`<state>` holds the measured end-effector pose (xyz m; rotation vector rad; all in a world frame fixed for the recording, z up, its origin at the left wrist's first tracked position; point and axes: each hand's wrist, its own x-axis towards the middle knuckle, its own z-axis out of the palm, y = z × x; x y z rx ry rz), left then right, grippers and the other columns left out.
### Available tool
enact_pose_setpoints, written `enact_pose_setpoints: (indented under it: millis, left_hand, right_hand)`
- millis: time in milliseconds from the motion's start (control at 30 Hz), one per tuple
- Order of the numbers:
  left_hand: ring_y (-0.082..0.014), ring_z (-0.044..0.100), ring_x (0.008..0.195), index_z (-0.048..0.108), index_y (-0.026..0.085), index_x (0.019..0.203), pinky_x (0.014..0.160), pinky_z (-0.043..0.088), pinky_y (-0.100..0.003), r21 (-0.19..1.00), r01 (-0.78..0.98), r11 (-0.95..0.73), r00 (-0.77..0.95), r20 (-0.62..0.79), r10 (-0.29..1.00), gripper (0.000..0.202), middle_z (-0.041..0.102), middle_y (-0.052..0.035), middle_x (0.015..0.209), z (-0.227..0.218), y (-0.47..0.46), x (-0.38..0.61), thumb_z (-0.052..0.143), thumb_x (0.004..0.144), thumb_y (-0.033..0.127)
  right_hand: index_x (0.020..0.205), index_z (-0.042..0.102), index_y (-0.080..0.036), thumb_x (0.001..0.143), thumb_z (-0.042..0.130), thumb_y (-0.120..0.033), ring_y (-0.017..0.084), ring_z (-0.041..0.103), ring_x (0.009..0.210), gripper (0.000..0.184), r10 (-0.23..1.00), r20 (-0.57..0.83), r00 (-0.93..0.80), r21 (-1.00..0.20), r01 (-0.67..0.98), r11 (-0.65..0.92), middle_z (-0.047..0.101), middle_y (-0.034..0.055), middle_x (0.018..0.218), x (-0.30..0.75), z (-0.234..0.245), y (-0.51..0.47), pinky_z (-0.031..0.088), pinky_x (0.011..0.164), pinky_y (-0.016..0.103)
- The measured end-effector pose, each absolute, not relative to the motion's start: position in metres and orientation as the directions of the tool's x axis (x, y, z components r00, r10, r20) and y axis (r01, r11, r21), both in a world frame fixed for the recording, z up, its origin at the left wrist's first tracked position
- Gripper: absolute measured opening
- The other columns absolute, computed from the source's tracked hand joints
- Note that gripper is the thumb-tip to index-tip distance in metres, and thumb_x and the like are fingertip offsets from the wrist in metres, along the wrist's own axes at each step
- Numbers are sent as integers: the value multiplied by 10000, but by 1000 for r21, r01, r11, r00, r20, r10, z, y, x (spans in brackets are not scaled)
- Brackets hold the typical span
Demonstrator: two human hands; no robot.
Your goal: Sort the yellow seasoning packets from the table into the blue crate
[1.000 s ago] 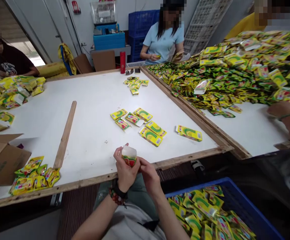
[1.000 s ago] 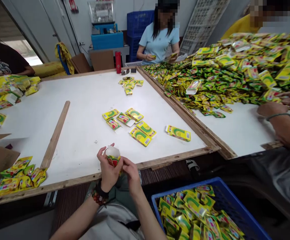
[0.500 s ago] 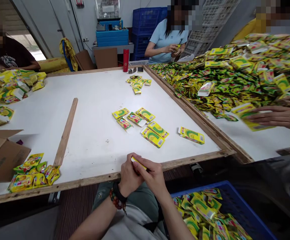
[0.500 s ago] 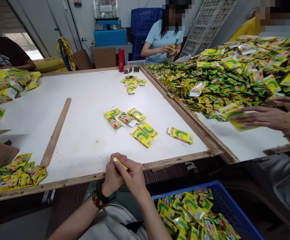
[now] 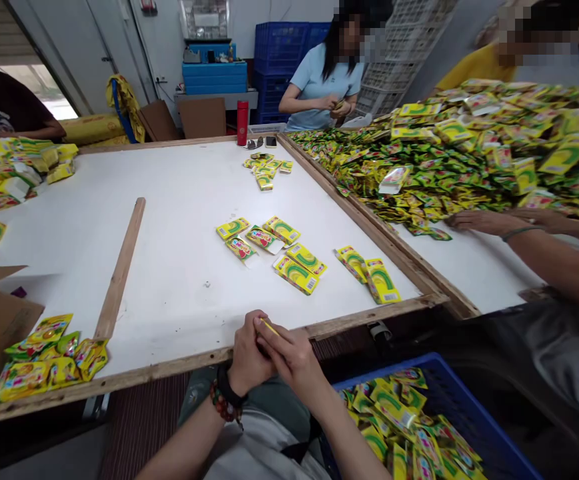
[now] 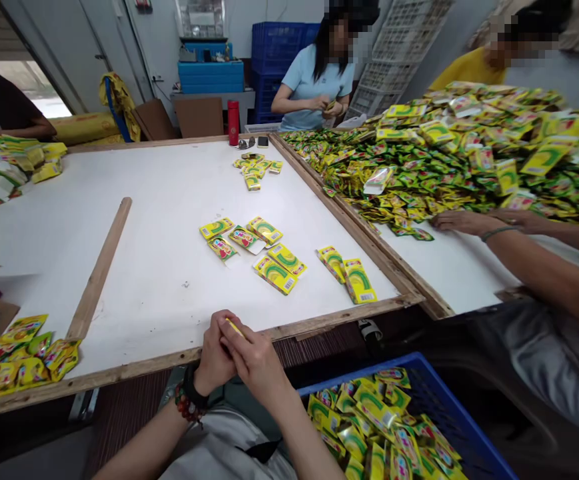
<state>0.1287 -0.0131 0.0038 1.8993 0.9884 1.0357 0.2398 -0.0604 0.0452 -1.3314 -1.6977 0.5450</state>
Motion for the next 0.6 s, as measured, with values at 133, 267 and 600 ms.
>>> enact_pose_setpoints:
  millis: [133,267,600]
  left_hand:
    - [-285,553,1093,398,216,1243,917,488,-460,800,163,-578,517,430,740,741,541,-122,1211,6,-12,125,764,656,484]
    - [-282,514,1138,486,223,1126,986,432,-492,808,150,-570,535,419,734,447,561,-109,1170,14,-8,129,675,793,453]
    - [-263,519,1194,512,225,1234,1013,431,-462,882,147,-447,470,336,816,331,563,-113,1265,3,-10,128,530,913,303]
  right_hand:
    - [1182,689,-225,952,404,-327,259,735,864,381,963,190,192,-582,812,-47,739,134,1067,295,45,-113,595,728,347]
    - [1075,723,-177,833,546,-547,407,701,873,476,803,49,594,-169,797,-580,736,207,980,386,37,-142,560,692,501]
    - [1480,275,-20,775,659,-405,390,435,1303,891,707,66,704,-656,565,-501,466,295,1389,440,16,-16,350,1053,531]
